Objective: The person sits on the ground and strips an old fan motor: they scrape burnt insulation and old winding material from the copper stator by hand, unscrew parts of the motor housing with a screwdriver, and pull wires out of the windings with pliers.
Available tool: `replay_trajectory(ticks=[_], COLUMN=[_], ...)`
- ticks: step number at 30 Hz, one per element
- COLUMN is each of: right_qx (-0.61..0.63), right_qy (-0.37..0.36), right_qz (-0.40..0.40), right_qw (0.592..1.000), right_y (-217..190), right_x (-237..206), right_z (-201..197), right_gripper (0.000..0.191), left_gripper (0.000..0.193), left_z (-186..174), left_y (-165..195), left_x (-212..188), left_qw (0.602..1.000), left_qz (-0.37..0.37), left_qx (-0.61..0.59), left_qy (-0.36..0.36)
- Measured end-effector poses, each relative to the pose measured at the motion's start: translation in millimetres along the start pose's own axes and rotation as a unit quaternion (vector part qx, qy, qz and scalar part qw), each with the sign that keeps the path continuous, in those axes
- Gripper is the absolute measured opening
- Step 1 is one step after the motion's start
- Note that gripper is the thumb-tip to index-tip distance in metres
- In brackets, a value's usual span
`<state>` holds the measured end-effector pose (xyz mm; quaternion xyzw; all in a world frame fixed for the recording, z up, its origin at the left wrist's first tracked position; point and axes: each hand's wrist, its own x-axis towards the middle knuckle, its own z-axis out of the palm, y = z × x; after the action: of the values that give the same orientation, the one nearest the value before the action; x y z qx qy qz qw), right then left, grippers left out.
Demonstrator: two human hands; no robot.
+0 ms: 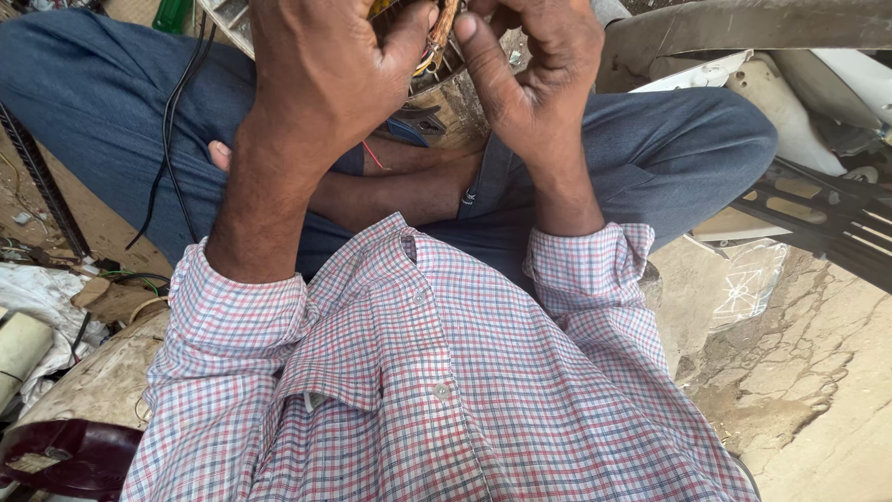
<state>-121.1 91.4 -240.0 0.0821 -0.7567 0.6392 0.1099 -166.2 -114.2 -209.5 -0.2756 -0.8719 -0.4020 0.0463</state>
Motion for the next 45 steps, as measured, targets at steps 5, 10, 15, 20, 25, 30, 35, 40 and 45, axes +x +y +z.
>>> replay_trajectory(ticks=[5,10,15,20,25,30,35,40,45], right_qx=[-0.054,-0.04,-0.004,0.016,-0.126,-0.22,-0.23,-0.139,-0.05], right_qy=[-0.011,-0.028,-0.032,-0.043,-0.06,-0.021,-0.047,-0.067,-0.052], right_qz=[-0.023,-0.028,0.003,-0.008,-0.078,-0.209,-0.143,-0.023,0.019], right_qw=[0.998,0.998,0.999,0.999,0.987,0.953,0.961,0.988,0.997], right_y=[-7.6,-4.8,-8.2,-10.9,-20.5,-17.8,-22.5,-20.9,-8.3], right_x=[-3.7,1.6,1.6,6.0,4.4,8.2,3.3,-4.0,-4.4], right_z=[-5.0,-8.1,-8.5,-9.0,-11.1,-1.1,-1.3,-7.8,-8.8], right_gripper=[0.021,0.019,0.021,0.032,0.028,0.026,0.022,0.014,0.009], left_gripper=[0.013,0.031,0.044,0.045,0.047,0.046,0.037,0.029,0.029], left_z=[-21.9,-31.1,-27.8,-29.5,-27.0,-19.7,-16.2,-13.7,-12.6], left_y=[12.5,25.1,27.0,23.8,17.5,13.0,0.2,-6.5,0.5], left_x=[-5.6,-10.6,-9.0,-9.1,-7.6,-7.0,-7.9,-11.0,-3.0], left_qw=[0.999,0.998,0.997,0.997,0.996,0.996,0.995,0.997,0.997], left_qz=[0.004,0.029,0.058,0.057,0.065,0.072,0.089,0.05,0.062], left_qx=[-0.05,-0.047,-0.025,-0.013,0.02,0.002,-0.003,-0.044,-0.036], left_qy=[0.02,-0.026,-0.033,-0.053,-0.052,-0.048,-0.039,-0.038,-0.035])
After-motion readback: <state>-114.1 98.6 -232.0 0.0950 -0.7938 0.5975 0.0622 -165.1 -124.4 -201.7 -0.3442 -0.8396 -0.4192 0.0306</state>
